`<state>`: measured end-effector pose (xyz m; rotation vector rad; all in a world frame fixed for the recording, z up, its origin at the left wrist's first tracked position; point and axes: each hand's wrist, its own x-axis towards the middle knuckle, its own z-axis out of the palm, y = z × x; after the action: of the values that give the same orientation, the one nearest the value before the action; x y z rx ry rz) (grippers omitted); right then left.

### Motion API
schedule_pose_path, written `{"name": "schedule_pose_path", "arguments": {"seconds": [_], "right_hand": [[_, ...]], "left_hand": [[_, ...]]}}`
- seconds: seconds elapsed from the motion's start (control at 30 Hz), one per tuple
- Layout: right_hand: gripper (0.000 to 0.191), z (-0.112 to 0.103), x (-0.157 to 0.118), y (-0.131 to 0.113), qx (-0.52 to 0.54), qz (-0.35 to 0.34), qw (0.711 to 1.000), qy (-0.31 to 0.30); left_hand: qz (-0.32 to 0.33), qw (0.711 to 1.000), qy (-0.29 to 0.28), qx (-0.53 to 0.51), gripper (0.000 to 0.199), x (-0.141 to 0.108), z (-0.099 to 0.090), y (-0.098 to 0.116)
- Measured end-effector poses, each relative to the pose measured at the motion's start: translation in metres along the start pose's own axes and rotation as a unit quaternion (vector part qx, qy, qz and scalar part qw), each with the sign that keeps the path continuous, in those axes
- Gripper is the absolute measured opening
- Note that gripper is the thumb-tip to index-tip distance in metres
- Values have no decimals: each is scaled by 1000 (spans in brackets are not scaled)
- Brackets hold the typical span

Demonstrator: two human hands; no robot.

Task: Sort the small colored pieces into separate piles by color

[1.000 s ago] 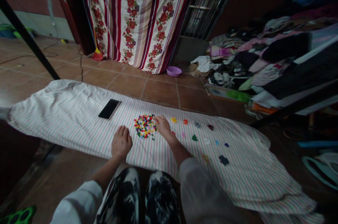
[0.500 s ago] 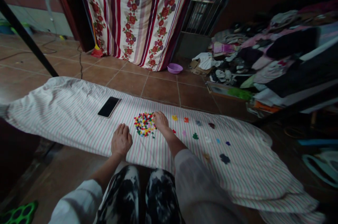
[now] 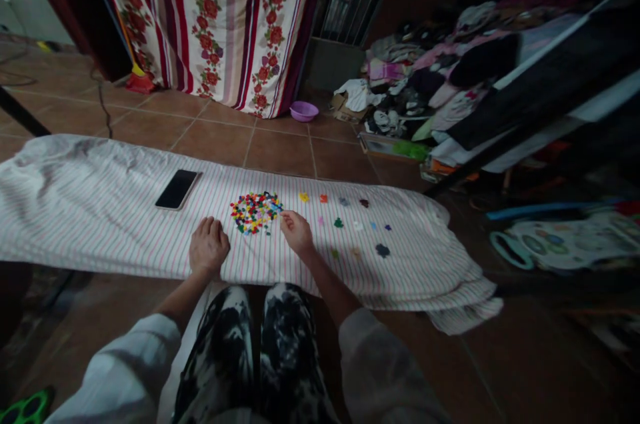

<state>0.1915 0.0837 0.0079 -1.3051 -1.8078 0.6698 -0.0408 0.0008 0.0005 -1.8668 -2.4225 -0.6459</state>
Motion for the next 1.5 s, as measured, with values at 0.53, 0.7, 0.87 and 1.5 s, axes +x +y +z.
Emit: {"name": "schedule_pose_path", "arguments": {"seconds": [0.53,0.7,0.87,1.5], "right_hand": [[37,-131,-103,59,-77,144,967,194],[36,-134,-116,73,-27,136,966,218],[32,-136,-116,76,-49,124,966,223],[32,-143,-120,117,-121,144,951,246]], "left_hand": [[33,998,58,-23,36,0,7,-6],[50,996,70,-11,35,1,10,-9],[53,995,82,-9,35,1,13,-10],[58,995,83,16,36,1,11,-8]]}}
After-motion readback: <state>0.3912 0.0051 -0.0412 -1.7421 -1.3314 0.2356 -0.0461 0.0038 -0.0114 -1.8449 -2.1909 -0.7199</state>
